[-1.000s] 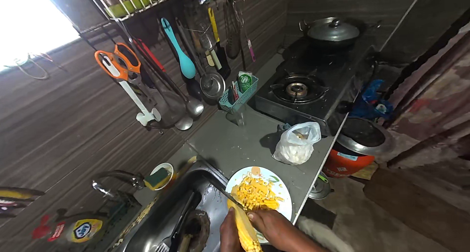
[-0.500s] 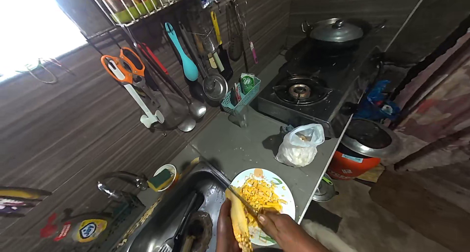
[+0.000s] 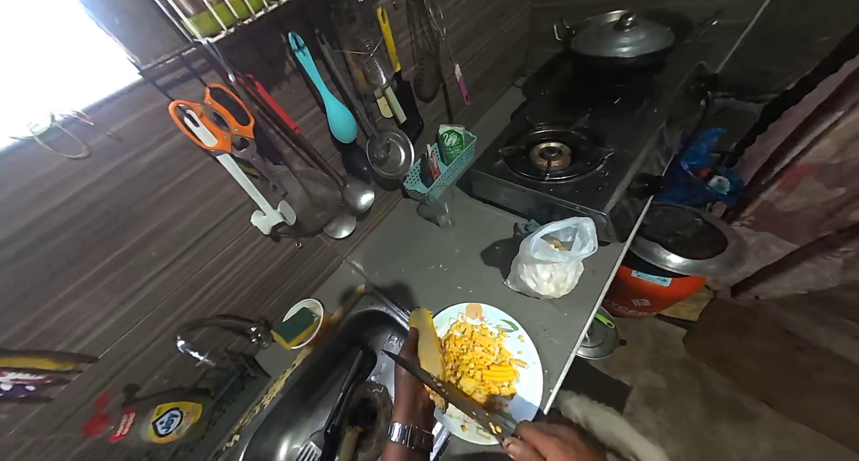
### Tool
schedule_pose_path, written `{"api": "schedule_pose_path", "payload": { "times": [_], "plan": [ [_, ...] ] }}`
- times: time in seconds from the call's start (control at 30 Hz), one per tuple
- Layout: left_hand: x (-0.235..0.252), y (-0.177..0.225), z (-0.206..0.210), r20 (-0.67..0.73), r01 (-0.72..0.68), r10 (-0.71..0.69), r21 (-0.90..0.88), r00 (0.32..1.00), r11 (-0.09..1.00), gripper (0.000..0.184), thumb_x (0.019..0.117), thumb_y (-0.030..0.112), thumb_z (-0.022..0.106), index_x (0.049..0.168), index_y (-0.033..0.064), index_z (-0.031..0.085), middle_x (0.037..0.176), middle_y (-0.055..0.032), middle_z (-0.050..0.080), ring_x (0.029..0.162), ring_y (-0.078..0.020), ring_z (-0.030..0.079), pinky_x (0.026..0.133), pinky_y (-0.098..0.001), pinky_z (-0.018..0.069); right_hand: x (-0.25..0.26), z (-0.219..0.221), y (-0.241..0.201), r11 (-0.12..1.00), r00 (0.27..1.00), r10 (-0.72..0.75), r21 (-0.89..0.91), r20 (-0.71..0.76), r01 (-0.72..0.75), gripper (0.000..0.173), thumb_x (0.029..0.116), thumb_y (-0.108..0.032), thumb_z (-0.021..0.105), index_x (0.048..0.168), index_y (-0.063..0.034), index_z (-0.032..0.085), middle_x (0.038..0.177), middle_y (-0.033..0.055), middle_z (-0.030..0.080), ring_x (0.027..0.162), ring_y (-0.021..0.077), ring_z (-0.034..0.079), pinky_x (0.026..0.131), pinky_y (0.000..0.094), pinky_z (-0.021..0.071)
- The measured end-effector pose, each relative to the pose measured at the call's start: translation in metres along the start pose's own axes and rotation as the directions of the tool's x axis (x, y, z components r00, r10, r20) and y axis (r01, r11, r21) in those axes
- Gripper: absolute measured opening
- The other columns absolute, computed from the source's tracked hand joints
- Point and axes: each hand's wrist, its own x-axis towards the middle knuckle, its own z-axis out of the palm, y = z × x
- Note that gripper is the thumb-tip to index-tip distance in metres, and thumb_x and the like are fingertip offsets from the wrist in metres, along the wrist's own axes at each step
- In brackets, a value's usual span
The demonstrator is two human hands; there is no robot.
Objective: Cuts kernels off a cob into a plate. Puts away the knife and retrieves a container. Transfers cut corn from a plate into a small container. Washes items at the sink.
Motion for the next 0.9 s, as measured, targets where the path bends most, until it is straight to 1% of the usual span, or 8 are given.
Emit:
{"api": "schedule_pose_path", "payload": {
  "times": [0.13,0.27,0.4,0.5,0.63,0.73,0.83,0.9],
  "plan": [
    [-0.005,0.0,0.006,0.015,-0.013,0.012,0.041,1.0,0.999,0.043,0.1111,0.034,0.038,0.119,-0.0009,0.062,0.088,-0.0178,0.069,0.069,-0.023,0.069,0.058,-0.0363,0.0593,0.0,0.002,0.002,1.0,1.0,0.021,0.001,-0.011,-0.021,0.063,0.1081,-0.055,0.039,0.097,-0.0009,0.069,0.082,0.0168,0.069,0.084,0.0325,0.071,0.078,0.0524,0.0573],
    [-0.013,-0.006,0.006,0.021,-0.055,0.054,0.052,0.998,0.997,0.041,0.1112,0.033,0.04,0.12,-0.0005,0.061,0.09,-0.0166,0.07,0.072,-0.0218,0.07,0.061,-0.0356,0.0602,0.004,0.004,0.0,0.997,0.998,0.06,-0.05,-0.001,-0.06,0.066,0.1073,-0.059,0.036,0.102,-0.0025,0.07,0.089,0.0165,0.071,0.089,0.0324,0.073,0.081,0.0527,0.0585],
    [-0.021,-0.008,0.004,-0.011,-0.117,0.117,0.035,0.993,0.993,0.036,0.1104,0.03,0.043,0.124,0.0013,0.061,0.098,-0.0151,0.071,0.082,-0.0202,0.071,0.07,-0.036,0.0618,0.01,0.01,0.0,0.994,0.997,0.052,-0.094,-0.05,-0.056,0.068,0.1066,-0.061,0.035,0.1,-0.0035,0.07,0.088,0.0151,0.071,0.088,0.0311,0.073,0.078,0.0509,0.0596],
    [-0.028,-0.014,0.007,-0.001,-0.127,0.127,0.015,0.992,0.992,0.035,0.1098,0.028,0.045,0.124,0.0001,0.06,0.1,-0.0159,0.07,0.087,-0.0215,0.071,0.075,-0.0382,0.062,0.019,0.011,-0.002,0.99,0.996,0.083,-0.115,-0.026,-0.085,0.071,0.1061,-0.063,0.033,0.104,-0.0025,0.07,0.09,0.017,0.072,0.089,0.0338,0.073,0.079,0.0531,0.0594],
    [-0.03,-0.026,0.002,0.008,-0.11,0.11,0.002,0.994,0.994,0.037,0.1104,0.03,0.043,0.12,-0.0016,0.06,0.097,-0.0172,0.07,0.083,-0.0225,0.072,0.072,-0.039,0.0622,0.035,0.015,-0.001,0.988,0.997,0.071,-0.133,-0.039,-0.075,0.074,0.1048,-0.067,0.03,0.099,-0.0042,0.068,0.084,0.0153,0.07,0.084,0.0324,0.073,0.073,0.0528,0.0595],
    [-0.03,-0.028,0.001,-0.01,-0.101,0.101,-0.006,0.995,0.995,0.037,0.1106,0.029,0.042,0.117,-0.0011,0.062,0.095,-0.0159,0.07,0.084,-0.0213,0.071,0.073,-0.0387,0.062,0.052,0.011,-0.001,0.988,0.99,0.118,-0.109,0.08,-0.109,0.077,0.1046,-0.068,0.026,0.105,-0.0034,0.067,0.093,0.0174,0.07,0.094,0.0347,0.072,0.082,0.0555,0.0577],
    [-0.032,-0.03,0.008,-0.081,-0.045,0.046,0.003,0.996,0.999,0.035,0.1102,0.028,0.042,0.114,-0.0004,0.062,0.093,-0.0142,0.069,0.082,-0.0207,0.07,0.071,-0.0384,0.0611,0.071,0.013,0.003,0.991,0.986,0.115,-0.081,0.12,-0.106,0.079,0.1046,-0.069,0.023,0.109,-0.0034,0.067,0.098,0.0177,0.07,0.1,0.0349,0.07,0.088,0.0565,0.0564],
    [-0.032,-0.027,0.01,-0.113,-0.048,0.053,0.041,0.992,0.998,0.035,0.11,0.027,0.044,0.113,-0.0013,0.064,0.092,-0.015,0.069,0.081,-0.0214,0.07,0.071,-0.0389,0.0608,0.073,0.011,0.002,0.992,0.982,0.113,-0.063,0.149,-0.105,0.079,0.1049,-0.068,0.022,0.11,-0.0031,0.066,0.101,0.0179,0.07,0.103,0.0347,0.069,0.091,0.0557,0.0552]
  ]
}}
